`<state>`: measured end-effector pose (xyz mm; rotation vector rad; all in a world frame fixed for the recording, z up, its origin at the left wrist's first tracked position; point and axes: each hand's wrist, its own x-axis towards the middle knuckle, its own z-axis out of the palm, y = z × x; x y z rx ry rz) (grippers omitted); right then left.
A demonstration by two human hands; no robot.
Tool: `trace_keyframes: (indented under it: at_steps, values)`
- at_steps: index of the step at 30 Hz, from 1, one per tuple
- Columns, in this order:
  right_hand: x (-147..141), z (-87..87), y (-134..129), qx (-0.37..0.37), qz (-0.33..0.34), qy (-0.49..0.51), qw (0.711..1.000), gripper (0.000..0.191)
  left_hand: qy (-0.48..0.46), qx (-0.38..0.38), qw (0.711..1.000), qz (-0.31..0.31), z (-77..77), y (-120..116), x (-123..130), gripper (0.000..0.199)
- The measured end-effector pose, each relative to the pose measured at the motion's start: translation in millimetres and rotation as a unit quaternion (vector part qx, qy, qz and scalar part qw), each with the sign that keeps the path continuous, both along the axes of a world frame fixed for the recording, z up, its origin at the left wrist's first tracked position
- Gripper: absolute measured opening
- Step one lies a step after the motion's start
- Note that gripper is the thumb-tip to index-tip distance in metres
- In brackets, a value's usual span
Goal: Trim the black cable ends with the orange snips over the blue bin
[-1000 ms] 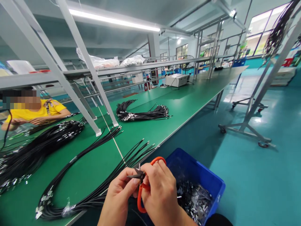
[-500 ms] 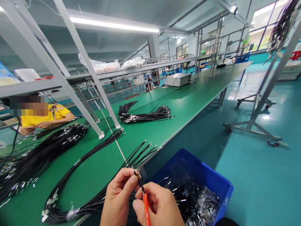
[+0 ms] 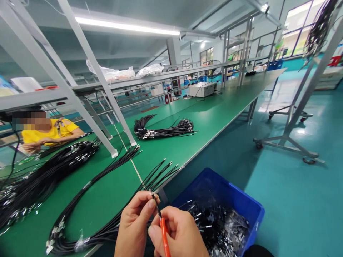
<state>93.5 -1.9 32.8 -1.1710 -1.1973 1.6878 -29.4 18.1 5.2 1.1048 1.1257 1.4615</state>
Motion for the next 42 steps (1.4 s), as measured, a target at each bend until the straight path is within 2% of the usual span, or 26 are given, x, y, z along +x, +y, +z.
trace_keyframes:
  at_steps: [10, 14, 22, 29, 34, 38, 42]
  values:
    - [0.8, 14.0, 3.9, -0.017, 0.001, -0.059, 0.998, 0.019, -0.007, -0.031, 0.999, -0.003, 2.3, -1.2, 3.7, 0.01]
    - [1.1, 10.2, 4.3, -0.018, -0.001, -0.075, 0.997, 0.017, -0.024, -0.038, 0.999, 0.024, 7.2, -2.5, 10.4, 0.01]
    - [1.0, -2.4, 7.1, 0.016, 0.012, -0.115, 0.993, 0.016, -0.008, -0.039, 0.999, 0.015, 8.4, -3.0, 10.9, 0.011]
    - [6.3, -9.1, 4.5, -0.005, 0.021, -0.064, 0.998, 0.012, 0.059, -0.027, 0.998, -0.007, 3.2, 1.2, 2.6, 0.011]
    - [13.8, -16.6, 4.7, -0.026, 0.044, -0.003, 0.999, 0.019, 0.103, -0.007, 0.994, 0.028, -5.0, 2.8, 1.0, 0.012]
    - [16.3, -11.0, 5.4, -0.022, 0.072, 0.007, 0.997, 0.019, 0.128, 0.02, 0.991, 0.045, -5.6, 0.1, 5.2, 0.012]
    - [15.7, -3.7, 8.0, -0.024, 0.064, -0.015, 0.998, 0.016, 0.137, 0.033, 0.989, 0.044, -4.2, -2.2, 8.6, 0.011]
